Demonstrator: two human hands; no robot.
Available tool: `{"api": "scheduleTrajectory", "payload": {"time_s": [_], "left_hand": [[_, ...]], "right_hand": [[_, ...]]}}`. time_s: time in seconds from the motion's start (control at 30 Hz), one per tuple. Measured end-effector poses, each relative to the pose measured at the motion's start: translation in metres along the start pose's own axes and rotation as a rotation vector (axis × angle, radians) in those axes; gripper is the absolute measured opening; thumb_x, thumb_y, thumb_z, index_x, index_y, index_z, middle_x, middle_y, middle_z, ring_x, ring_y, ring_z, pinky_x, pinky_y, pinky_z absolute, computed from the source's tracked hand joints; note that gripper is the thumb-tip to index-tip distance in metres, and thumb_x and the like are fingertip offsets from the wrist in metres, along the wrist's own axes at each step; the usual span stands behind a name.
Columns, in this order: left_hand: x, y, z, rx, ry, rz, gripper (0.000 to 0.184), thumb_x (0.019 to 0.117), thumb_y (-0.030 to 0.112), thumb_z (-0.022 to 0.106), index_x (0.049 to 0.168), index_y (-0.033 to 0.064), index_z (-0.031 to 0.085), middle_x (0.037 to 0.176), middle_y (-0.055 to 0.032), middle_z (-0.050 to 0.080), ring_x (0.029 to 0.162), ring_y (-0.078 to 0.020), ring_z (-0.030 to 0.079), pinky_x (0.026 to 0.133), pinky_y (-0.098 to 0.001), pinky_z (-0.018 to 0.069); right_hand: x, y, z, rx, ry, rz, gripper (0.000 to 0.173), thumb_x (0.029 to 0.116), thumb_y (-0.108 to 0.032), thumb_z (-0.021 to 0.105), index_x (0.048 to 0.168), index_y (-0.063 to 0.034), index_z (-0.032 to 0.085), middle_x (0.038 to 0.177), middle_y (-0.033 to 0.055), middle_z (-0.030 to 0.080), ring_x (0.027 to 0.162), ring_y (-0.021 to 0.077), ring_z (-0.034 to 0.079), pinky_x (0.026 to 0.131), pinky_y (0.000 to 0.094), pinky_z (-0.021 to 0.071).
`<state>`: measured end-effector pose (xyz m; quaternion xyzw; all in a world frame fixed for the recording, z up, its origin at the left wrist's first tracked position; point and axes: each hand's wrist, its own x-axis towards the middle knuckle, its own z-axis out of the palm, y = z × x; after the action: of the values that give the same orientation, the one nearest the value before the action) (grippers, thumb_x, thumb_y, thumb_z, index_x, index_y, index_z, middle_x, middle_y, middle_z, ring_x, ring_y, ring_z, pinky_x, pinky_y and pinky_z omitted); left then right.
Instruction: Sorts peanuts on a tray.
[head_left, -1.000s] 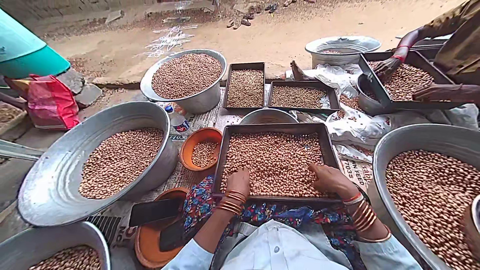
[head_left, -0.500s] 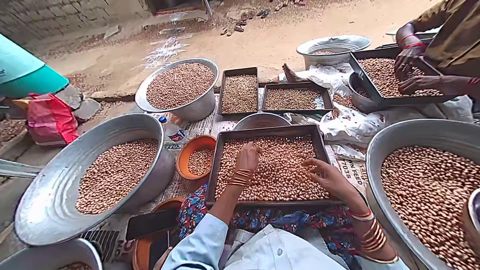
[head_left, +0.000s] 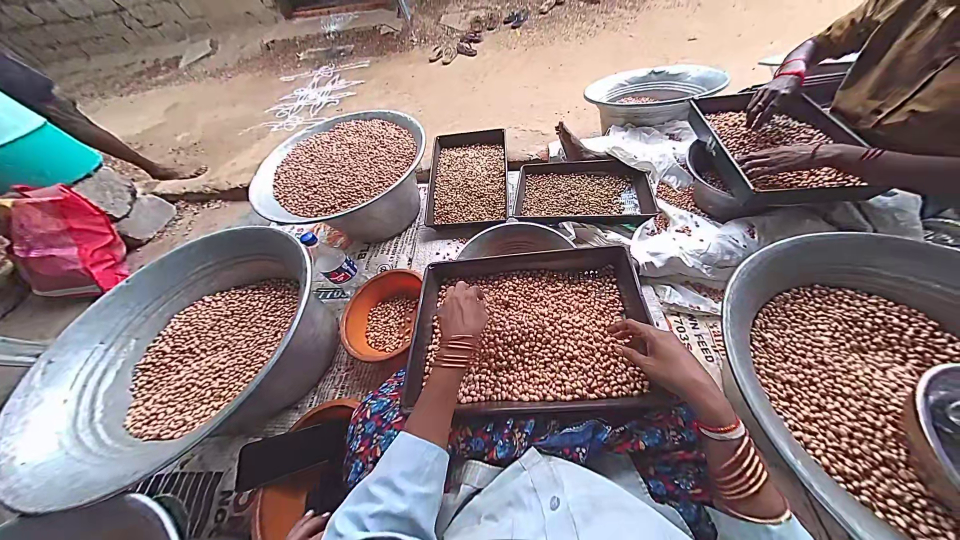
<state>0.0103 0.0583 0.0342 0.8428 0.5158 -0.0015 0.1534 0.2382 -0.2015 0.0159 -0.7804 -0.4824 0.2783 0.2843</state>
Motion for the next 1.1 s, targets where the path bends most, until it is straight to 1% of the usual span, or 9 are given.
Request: {"api": "scheduleTrajectory", "payload": {"time_s": [0.1, 0.27, 0.37, 0.53, 0.67, 0.77, 0.83, 0.93, 1.1], "left_hand": [[-0.005, -0.039, -0.020, -0.050, 0.261, -0.149, 0.046, 0.0993, 0.013, 0.063, 0.143, 0.0023, 0.056, 0.140, -0.0339, 0.052, 0.129, -0.0519, 0.053, 0.100, -0.0636, 0.0479], [-0.014, -0.043, -0.014, 0.110, -0.192, -0.077, 0.043, 0.0976, 0.021, 0.068, 0.138, 0.0095, 0.063, 0.139, -0.0214, 0.061, 0.129, -0.0401, 0.059, 0.106, -0.0593, 0.0459], [-0.028, -0.017, 0.012, 0.200, -0.254, -0.037, 0.048, 0.0967, 0.004, 0.060, 0.145, 0.0061, 0.056, 0.148, -0.0228, 0.053, 0.137, -0.0430, 0.052, 0.106, -0.0593, 0.0473], [-0.055, 0.028, 0.042, 0.070, -0.402, 0.149, 0.073, 0.0906, 0.002, 0.065, 0.158, 0.0024, 0.036, 0.153, -0.0208, 0.048, 0.134, -0.0394, 0.056, 0.109, -0.0545, 0.0466], [-0.051, 0.022, 0.042, -0.463, -0.428, 0.076, 0.073, 0.0873, -0.004, 0.067, 0.153, -0.0077, 0.035, 0.148, -0.0276, 0.051, 0.139, -0.0352, 0.051, 0.117, -0.0482, 0.0395], [-0.043, -0.003, 0.033, -0.953, -0.354, 0.075, 0.068, 0.0896, -0.014, 0.054, 0.154, -0.0066, 0.033, 0.150, -0.0244, 0.048, 0.133, -0.0229, 0.055, 0.111, -0.0354, 0.0451], [-0.038, -0.019, 0.019, -0.946, -0.319, 0.160, 0.058, 0.0905, -0.012, 0.048, 0.148, -0.0001, 0.048, 0.145, -0.0178, 0.055, 0.120, -0.0184, 0.063, 0.098, -0.0341, 0.0531], [-0.040, -0.038, -0.004, -0.868, -0.262, 0.172, 0.048, 0.0989, -0.008, 0.046, 0.141, 0.0110, 0.057, 0.142, -0.0104, 0.058, 0.099, -0.0191, 0.071, 0.079, -0.0369, 0.0610], [-0.042, -0.081, -0.015, -0.666, -0.045, 0.134, 0.037, 0.1027, 0.007, 0.055, 0.139, 0.0137, 0.062, 0.143, -0.0118, 0.059, 0.109, -0.0248, 0.071, 0.090, -0.0446, 0.0601]], "right_hand": [[-0.002, -0.007, -0.001, -0.091, -0.031, 0.058, 0.037, 0.0987, -0.018, 0.067, 0.135, -0.0086, 0.063, 0.126, 0.0158, 0.068, 0.108, 0.0308, 0.069, 0.097, 0.0514, 0.0536], [0.010, -0.037, 0.006, -0.385, -0.139, 0.319, 0.045, 0.0934, -0.019, 0.071, 0.137, -0.0090, 0.061, 0.121, 0.0214, 0.069, 0.114, 0.0412, 0.065, 0.095, 0.0621, 0.0489], [0.019, -0.060, 0.021, -0.486, -0.258, 0.406, 0.057, 0.0917, -0.020, 0.072, 0.142, -0.0024, 0.052, 0.122, 0.0271, 0.066, 0.117, 0.0461, 0.064, 0.094, 0.0640, 0.0491], [0.038, -0.083, 0.067, -0.342, -0.315, 0.200, 0.071, 0.0924, -0.019, 0.071, 0.152, -0.0010, 0.038, 0.126, 0.0272, 0.064, 0.119, 0.0439, 0.063, 0.098, 0.0606, 0.0489], [0.057, -0.095, 0.076, -0.040, -0.312, -0.085, 0.073, 0.0912, -0.015, 0.074, 0.155, -0.0038, 0.040, 0.143, 0.0246, 0.057, 0.132, 0.0373, 0.057, 0.110, 0.0551, 0.0435], [0.074, -0.087, 0.047, 0.045, -0.171, -0.170, 0.041, 0.0972, -0.019, 0.070, 0.137, -0.0107, 0.061, 0.132, 0.0105, 0.067, 0.103, 0.0213, 0.071, 0.090, 0.0422, 0.0572], [0.086, -0.076, 0.027, -0.096, 0.032, -0.127, 0.020, 0.0974, -0.013, 0.067, 0.115, -0.0084, 0.074, 0.108, 0.0110, 0.076, 0.091, 0.0268, 0.072, 0.084, 0.0504, 0.0560], [0.108, -0.051, 0.009, -0.350, 0.116, -0.070, 0.010, 0.0943, -0.011, 0.070, 0.099, -0.0067, 0.078, 0.092, 0.0181, 0.074, 0.092, 0.0399, 0.070, 0.081, 0.0623, 0.0527], [0.127, -0.034, 0.012, -0.483, -0.054, -0.006, 0.015, 0.0943, -0.014, 0.069, 0.104, -0.0066, 0.078, 0.105, 0.0194, 0.073, 0.105, 0.0409, 0.068, 0.089, 0.0620, 0.0513]]}}
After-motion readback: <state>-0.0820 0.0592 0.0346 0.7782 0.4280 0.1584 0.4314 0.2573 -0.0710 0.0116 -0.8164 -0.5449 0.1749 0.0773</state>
